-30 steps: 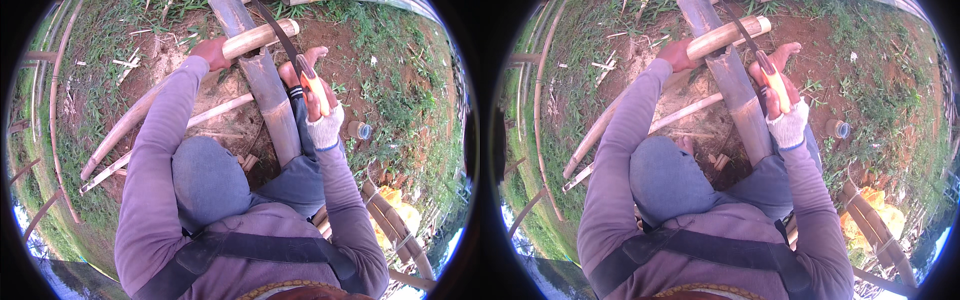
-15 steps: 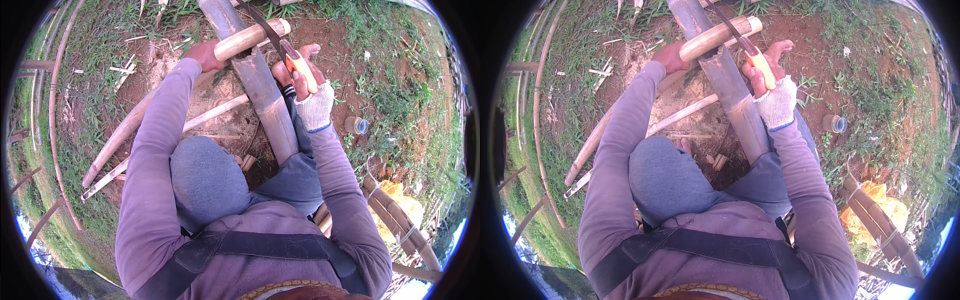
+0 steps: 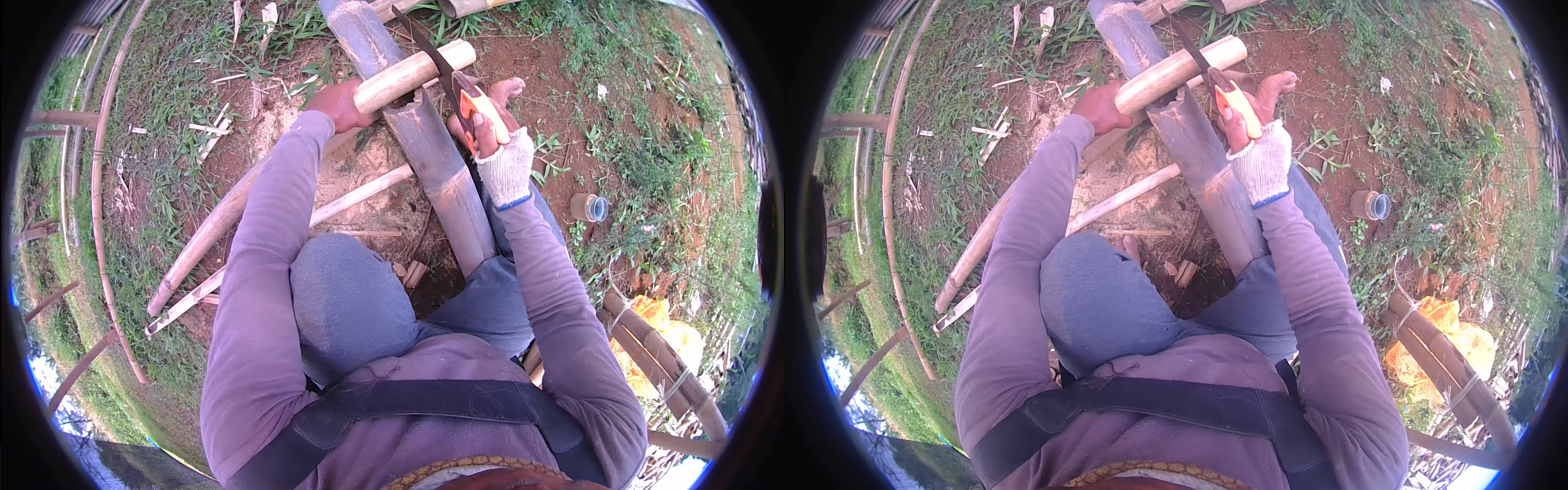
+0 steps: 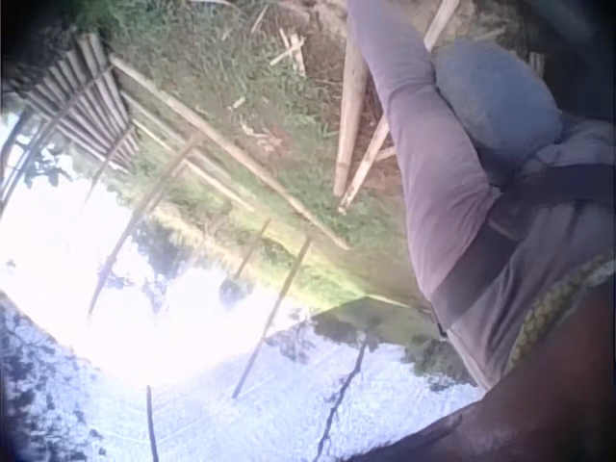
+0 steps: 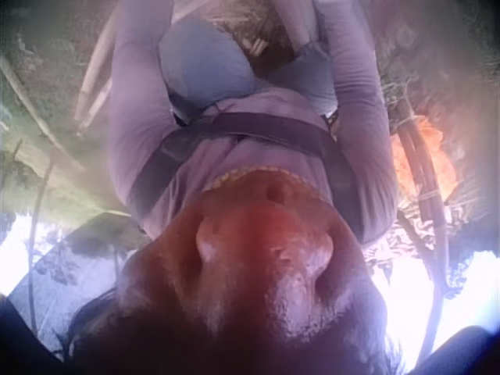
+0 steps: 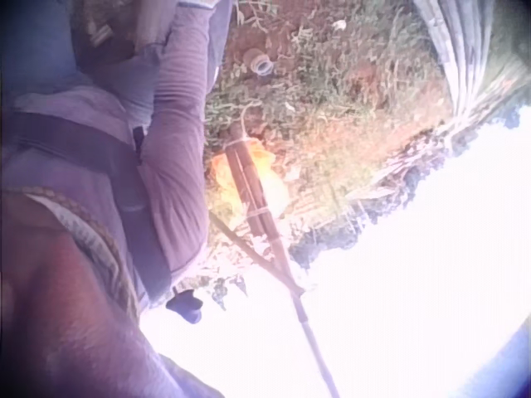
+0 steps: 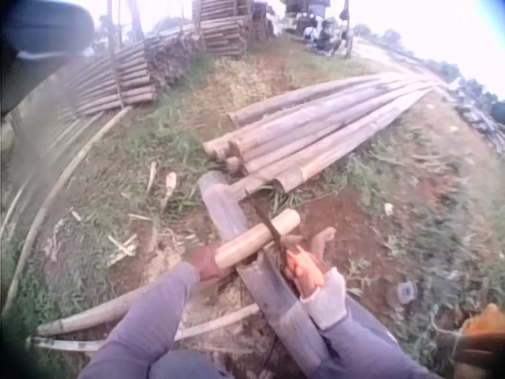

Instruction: The person sits on the ground and uses a hand saw to cut long bamboo poles into shorter sections. They repeatedly position the bamboo, saw through it, and stack the cut pieces nearby.

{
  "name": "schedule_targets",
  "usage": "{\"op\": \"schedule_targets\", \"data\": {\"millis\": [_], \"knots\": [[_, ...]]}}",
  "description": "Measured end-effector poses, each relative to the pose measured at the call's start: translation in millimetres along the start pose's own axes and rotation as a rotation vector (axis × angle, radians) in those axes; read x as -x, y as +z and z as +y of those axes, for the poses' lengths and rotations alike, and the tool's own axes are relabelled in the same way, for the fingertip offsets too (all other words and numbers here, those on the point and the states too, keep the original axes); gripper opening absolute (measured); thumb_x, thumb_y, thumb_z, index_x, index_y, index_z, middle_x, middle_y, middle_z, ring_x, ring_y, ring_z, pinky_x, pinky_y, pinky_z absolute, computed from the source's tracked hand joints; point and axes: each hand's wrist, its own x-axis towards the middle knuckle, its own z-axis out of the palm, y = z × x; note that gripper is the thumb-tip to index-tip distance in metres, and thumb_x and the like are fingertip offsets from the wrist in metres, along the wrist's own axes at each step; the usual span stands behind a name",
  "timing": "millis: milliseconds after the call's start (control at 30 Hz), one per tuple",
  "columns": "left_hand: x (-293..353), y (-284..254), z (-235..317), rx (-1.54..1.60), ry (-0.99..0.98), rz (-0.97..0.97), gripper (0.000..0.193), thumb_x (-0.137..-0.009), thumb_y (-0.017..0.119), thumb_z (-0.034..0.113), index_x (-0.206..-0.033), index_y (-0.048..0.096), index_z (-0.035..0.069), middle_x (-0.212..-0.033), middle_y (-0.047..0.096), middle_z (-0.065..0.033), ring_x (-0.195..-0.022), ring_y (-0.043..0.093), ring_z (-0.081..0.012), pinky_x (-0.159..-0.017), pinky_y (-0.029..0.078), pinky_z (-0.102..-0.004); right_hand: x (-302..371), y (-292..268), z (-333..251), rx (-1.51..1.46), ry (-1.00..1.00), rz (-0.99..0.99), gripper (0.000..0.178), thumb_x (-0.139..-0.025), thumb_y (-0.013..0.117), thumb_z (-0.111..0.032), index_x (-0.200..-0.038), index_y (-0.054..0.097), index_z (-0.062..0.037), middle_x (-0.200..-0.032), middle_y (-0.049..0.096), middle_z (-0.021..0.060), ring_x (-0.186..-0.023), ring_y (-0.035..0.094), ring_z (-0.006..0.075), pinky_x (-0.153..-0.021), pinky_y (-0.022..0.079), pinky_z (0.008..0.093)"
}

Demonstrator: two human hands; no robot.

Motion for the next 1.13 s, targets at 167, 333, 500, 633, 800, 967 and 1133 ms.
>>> {"op": "schedule_targets", "data": {"millis": [167,333,500,633,800,967,1133], "knots": [[0.1,6.6,-10.5,0.046,0.04,0.029,0.083,-0.073,0.089,0.042,-0.144,0.059,0.011,-0.125,0.076,-0.0196,-0.115,0.073,-0.0397,-0.104,0.056,-0.0457,47.8,-25.2,49.0,-0.013,0.024,0.072,0.039,-0.104,0.067,-0.021,-0.132,0.067,0.0053,-0.118,0.074,0.0206,-0.1,0.074,0.0314,-0.087,0.058,0.0402],[18.5,6.4,-14.9,0.17,0.075,0.167,0.108,-0.066,0.095,0.044,-0.158,0.046,0.015,-0.134,0.07,-0.0253,-0.125,0.067,-0.0438,-0.111,0.05,-0.0457,47.0,-25.2,71.6,0.248,-0.311,0.018,0.054,-0.099,0.074,-0.024,-0.143,0.059,0.0038,-0.129,0.072,0.0237,-0.108,0.075,0.0401,-0.092,0.06,0.0435],[69.3,8.6,-84.0,-0.004,-0.111,-0.028,0.092,-0.068,0.092,0.04,-0.148,0.057,0.01,-0.124,0.075,-0.0219,-0.115,0.073,-0.0401,-0.102,0.057,-0.0457,45.1,-0.6,71.5,0.598,-0.376,-0.281,0.07,-0.089,0.082,-0.033,-0.145,0.058,0.0008,-0.129,0.069,0.0254,-0.105,0.071,0.0456,-0.093,0.057,0.0521],[112.9,4.0,-44.5,-0.103,-0.004,0.175,0.055,-0.08,0.087,0.04,-0.118,0.064,0.009,-0.105,0.078,-0.0186,-0.099,0.075,-0.0431,-0.086,0.059,-0.0539,40.7,9.7,68.8,0.477,-0.503,-0.075,0.073,-0.091,0.081,-0.038,-0.15,0.056,-0.0016,-0.132,0.061,0.0241,-0.117,0.065,0.0412,-0.095,0.056,0.0527],[201.6,22.7,-14.6,-0.098,0.045,0.218,0.046,-0.081,0.082,0.025,-0.12,0.064,0.008,-0.099,0.076,-0.018,-0.096,0.075,-0.0416,-0.081,0.058,-0.055,1.5,6.3,-20.3,0.754,-0.953,-0.249,0.087,-0.086,0.082,-0.049,-0.156,0.051,-0.009,-0.147,0.056,0.0164,-0.137,0.052,0.0401,-0.117,0.037,0.0595],[267.0,32.3,-21.5,-0.101,0.038,0.277,0.043,-0.079,0.08,0.022,-0.118,0.067,0.008,-0.102,0.077,-0.0187,-0.099,0.075,-0.0425,-0.084,0.059,-0.0546,6.1,16.5,-24.9,0.66,-0.927,-0.588,0.087,-0.072,0.092,-0.026,-0.149,0.056,-0.0045,-0.136,0.062,0.0195,-0.126,0.059,0.0432,-0.105,0.05,0.0544],[342.5,44.6,-35.7,-0.119,-0.171,0.194,0.051,-0.094,0.066,0.045,-0.131,0.073,0.01,-0.122,0.077,-0.0217,-0.116,0.075,-0.0374,-0.098,0.059,-0.0507,27.5,64.9,-14.1,0.576,-0.85,-0.963,0.083,-0.075,0.091,-0.021,-0.147,0.055,-0.0022,-0.143,0.06,0.0254,-0.129,0.061,0.0445,-0.106,0.051,0.0532]]}}
